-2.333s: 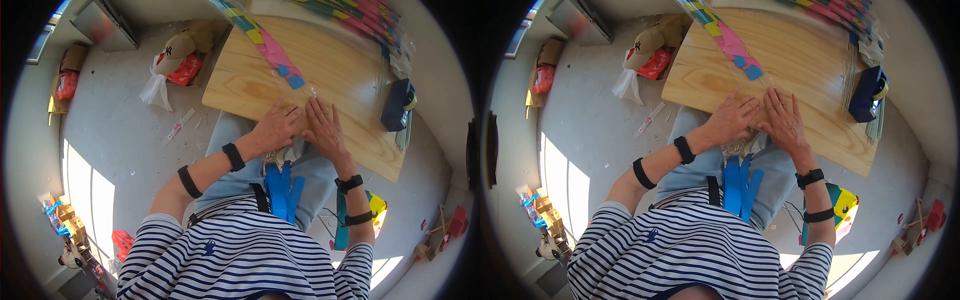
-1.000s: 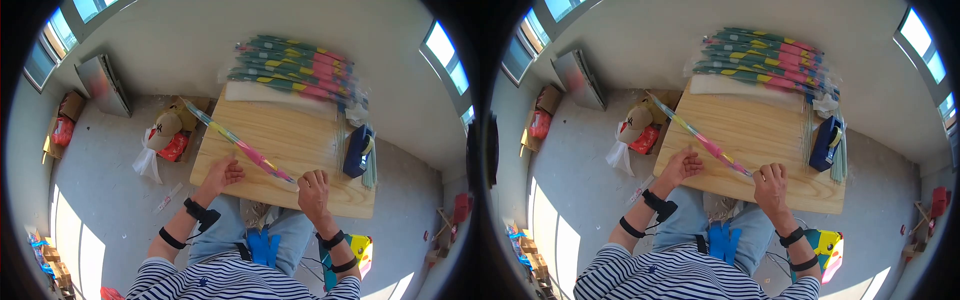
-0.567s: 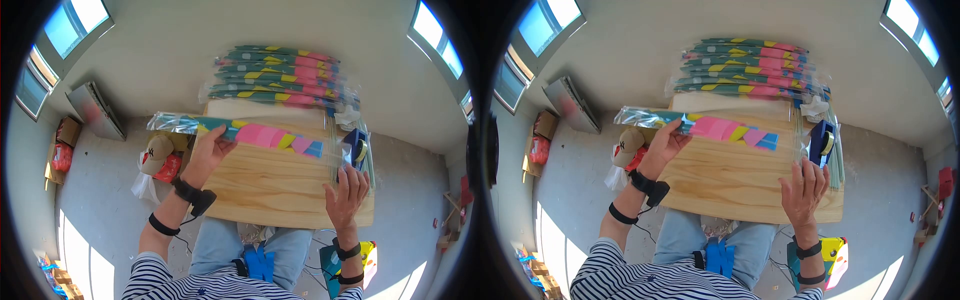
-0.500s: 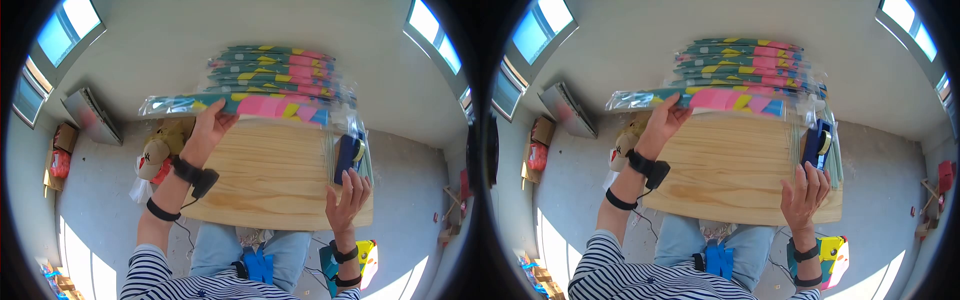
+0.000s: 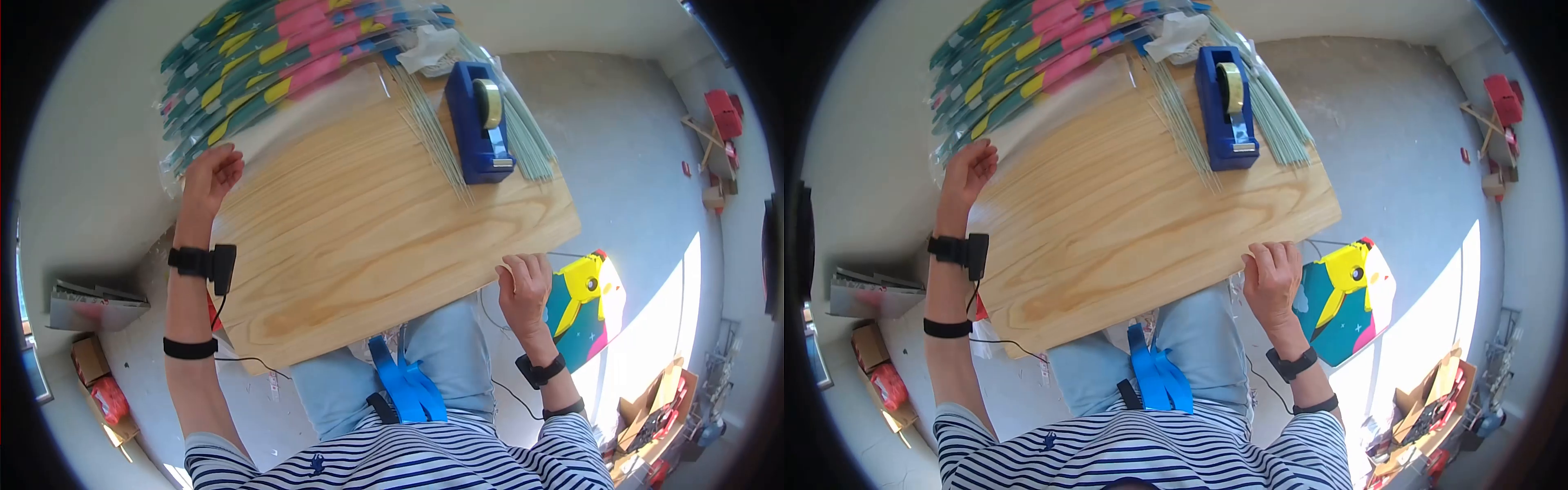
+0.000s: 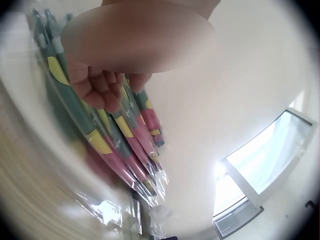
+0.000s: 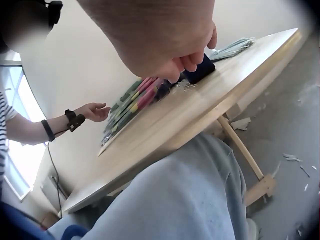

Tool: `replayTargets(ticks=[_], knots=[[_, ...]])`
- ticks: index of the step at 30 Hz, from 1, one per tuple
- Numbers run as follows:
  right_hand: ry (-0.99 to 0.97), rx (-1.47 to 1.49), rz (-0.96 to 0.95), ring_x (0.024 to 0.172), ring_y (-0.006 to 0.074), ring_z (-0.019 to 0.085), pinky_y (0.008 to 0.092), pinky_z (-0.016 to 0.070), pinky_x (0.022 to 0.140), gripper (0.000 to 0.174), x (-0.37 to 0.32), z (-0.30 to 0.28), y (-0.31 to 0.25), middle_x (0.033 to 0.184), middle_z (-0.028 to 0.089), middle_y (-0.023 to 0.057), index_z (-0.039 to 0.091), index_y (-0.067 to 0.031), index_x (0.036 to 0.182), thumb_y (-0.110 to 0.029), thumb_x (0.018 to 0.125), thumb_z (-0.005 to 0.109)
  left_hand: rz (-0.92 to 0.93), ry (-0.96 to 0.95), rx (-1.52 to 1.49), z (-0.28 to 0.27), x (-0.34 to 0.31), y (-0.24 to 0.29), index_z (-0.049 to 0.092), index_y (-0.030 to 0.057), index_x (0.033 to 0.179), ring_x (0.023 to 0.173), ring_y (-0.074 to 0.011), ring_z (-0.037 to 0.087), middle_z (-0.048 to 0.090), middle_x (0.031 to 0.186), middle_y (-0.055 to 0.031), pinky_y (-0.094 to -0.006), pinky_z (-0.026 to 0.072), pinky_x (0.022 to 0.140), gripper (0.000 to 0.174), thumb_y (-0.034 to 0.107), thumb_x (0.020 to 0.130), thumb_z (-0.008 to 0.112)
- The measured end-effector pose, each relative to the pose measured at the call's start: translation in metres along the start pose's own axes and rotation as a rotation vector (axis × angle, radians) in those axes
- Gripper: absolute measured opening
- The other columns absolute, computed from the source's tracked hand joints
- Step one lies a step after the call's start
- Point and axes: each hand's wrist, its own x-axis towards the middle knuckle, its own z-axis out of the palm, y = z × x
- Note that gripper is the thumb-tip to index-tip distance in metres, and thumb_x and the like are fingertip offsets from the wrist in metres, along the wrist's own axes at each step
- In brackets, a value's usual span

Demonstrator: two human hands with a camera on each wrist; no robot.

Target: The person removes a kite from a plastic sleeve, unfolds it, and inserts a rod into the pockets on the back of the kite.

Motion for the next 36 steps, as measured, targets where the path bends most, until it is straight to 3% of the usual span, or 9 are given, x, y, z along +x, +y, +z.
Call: replayTargets(ticks=[6,9,11,17,19,24,26,34,36], knots=[[-0.054,-0.217,0.416,0.082,0.0326,0.056,0.0415,0.0453,0.075,0.018,-0.08,-0.038,0.09,0.085,0.06,0.0114,0.064,-0.0056,0.088,-0.012,0.077,0.076,-0.068,-0.031,0.161,0.017,-0.125,-0.047,0.064,0.0013,0.106,0.077,-0.0134,0.065,0.068,0.087,-0.0056,-0.0277,0.0543,0.073,0.021,0.015,0.091,0.067],[-0.025,-0.484,0.647,0.086,0.0311,0.058,0.0417,0.047,0.077,0.033,-0.121,-0.056,0.146,0.092,0.061,0.0119,0.062,-0.0057,0.092,-0.027,0.075,0.081,-0.101,-0.099,0.214,0.045,-0.161,-0.066,0.064,0.0005,0.107,0.078,-0.0136,0.065,0.068,0.087,-0.0064,-0.0279,0.0542,0.075,0.021,0.014,0.091,0.066],[-0.235,-0.435,0.995,0.09,0.0294,0.059,0.0415,0.0482,0.079,0.048,-0.142,-0.065,0.172,0.095,0.06,0.0117,0.059,-0.006,0.094,-0.039,0.07,0.084,-0.039,-0.187,0.398,0.09,-0.19,-0.077,0.064,0.0007,0.107,0.081,-0.0143,0.066,0.068,0.09,-0.006,-0.0281,0.0542,0.078,0.019,0.011,0.091,0.063],[-0.118,-0.167,1.043,0.088,0.028,0.059,0.0399,0.0486,0.076,0.049,-0.167,-0.058,0.195,0.089,0.058,0.0109,0.054,-0.0069,0.088,-0.036,0.066,0.086,-0.257,-0.956,0.293,0.262,-0.237,-0.137,0.06,-0.0031,0.121,0.107,-0.0161,0.063,0.066,0.114,-0.0097,-0.0285,0.0485,0.096,0.033,0.003,0.089,0.063],[-0.097,-0.117,1.05,0.085,0.0275,0.059,0.0393,0.0486,0.075,0.048,-0.167,-0.06,0.194,0.088,0.058,0.0104,0.054,-0.007,0.086,-0.035,0.066,0.087,-0.29,-1.075,0.339,0.318,-0.233,-0.186,0.058,-0.0042,0.126,0.111,-0.0169,0.061,0.063,0.123,-0.0121,-0.0276,0.0469,0.098,0.039,0.006,0.089,0.065],[-0.028,-0.055,1.015,0.079,0.0256,0.059,0.0379,0.0485,0.071,0.044,-0.171,-0.061,0.195,0.084,0.058,0.0086,0.055,-0.0071,0.08,-0.032,0.064,0.087,-0.122,-0.912,0.714,0.426,-0.219,-0.293,0.055,-0.006,0.13,0.111,-0.022,0.061,0.061,0.126,-0.0176,-0.0315,0.0496,0.094,0.06,0.015,0.078,0.077],[-0.002,-0.044,1.008,0.078,0.0245,0.059,0.0371,0.0483,0.07,0.043,-0.172,-0.062,0.195,0.084,0.057,0.0081,0.056,-0.0071,0.08,-0.031,0.064,0.087,0.082,-0.745,0.92,0.442,-0.215,-0.332,0.059,-0.0047,0.123,0.101,-0.027,0.064,0.064,0.119,-0.0178,-0.0351,0.0519,0.087,0.063,0.019,0.07,0.083],[-0.04,-0.001,1.098,0.074,0.022,0.056,0.0362,0.0464,0.066,0.044,-0.169,-0.065,0.197,0.081,0.055,0.0056,0.056,-0.0081,0.08,-0.033,0.062,0.088,0.131,-0.657,1.09,0.436,-0.209,-0.317,0.068,0.0024,0.085,0.078,-0.0271,0.065,0.068,0.084,-0.0136,-0.0381,0.0504,0.07,0.037,0.02,0.06,0.087],[-0.034,0.009,1.095,0.074,0.0216,0.056,0.0363,0.0459,0.066,0.045,-0.169,-0.066,0.197,0.081,0.055,0.0052,0.057,-0.0082,0.08,-0.033,0.062,0.088,0.126,-0.767,1.086,0.436,-0.206,-0.31,0.067,0.002,0.077,0.073,-0.0293,0.065,0.067,0.077,-0.0152,-0.0395,0.0503,0.067,0.031,0.022,0.062,0.086]])
